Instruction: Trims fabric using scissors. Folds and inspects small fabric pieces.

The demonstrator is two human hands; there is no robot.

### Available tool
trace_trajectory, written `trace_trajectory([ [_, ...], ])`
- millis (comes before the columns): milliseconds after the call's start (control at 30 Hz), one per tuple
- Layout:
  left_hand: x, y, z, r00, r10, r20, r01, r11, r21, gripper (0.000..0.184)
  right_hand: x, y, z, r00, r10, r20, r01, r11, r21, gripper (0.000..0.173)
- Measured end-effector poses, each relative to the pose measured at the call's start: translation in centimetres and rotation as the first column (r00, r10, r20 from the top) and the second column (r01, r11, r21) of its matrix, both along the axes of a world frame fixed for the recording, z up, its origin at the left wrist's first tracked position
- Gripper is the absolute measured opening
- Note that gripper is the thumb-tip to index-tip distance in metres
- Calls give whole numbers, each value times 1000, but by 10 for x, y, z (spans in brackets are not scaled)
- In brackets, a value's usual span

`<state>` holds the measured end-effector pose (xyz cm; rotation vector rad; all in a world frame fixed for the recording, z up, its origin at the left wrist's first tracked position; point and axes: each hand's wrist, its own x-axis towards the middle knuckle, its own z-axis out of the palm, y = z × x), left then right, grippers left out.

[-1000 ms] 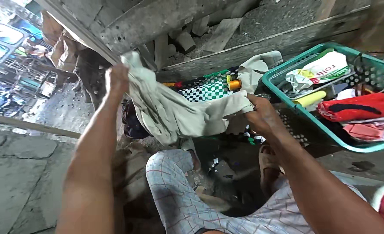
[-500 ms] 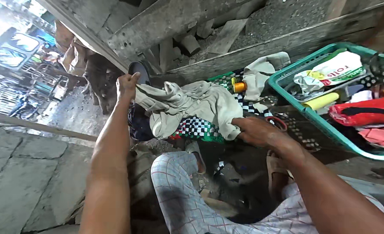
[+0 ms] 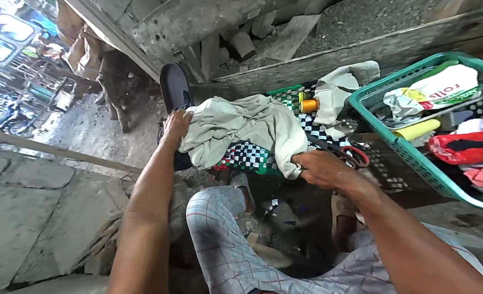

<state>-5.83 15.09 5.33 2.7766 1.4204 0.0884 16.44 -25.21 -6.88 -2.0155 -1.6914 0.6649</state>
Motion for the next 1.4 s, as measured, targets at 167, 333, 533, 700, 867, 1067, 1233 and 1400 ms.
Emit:
trace_trajectory([
  [167,48,-8,-16,992,92,85,-92,996,-13,63,5,0,-1,1000,-12,-19,11,999,-36,17],
  [333,66,-3,3,990,16,143,-23,998,51,47,10,1,4,999,-45,-17,45,999,-12,15],
  [533,50,-8,62,961,-168,220,90,942,325,43,13,-5,13,990,-143,-17,144,986,82,6],
  [700,7,4,84,973,-6,231,-54,967,250,51,17,-8,8,987,-161,12,159,981,111,6],
  [867,-32,11,66,983,138,-121,-134,990,39,70,15,-10,7,983,-185,20,182,977,110,3],
  [1067,-45,4,59,988,-18,153,41,989,-144,39,11,-8,6,980,-197,3,196,975,104,3],
  [1233,-23,-6,72,733,60,678,207,929,-306,35,-7,2,-2,990,-144,14,131,932,337,36],
  [1400,10,-26,93,456,76,887,456,836,-306,31,-19,14,-5,996,-77,52,29,791,612,42],
])
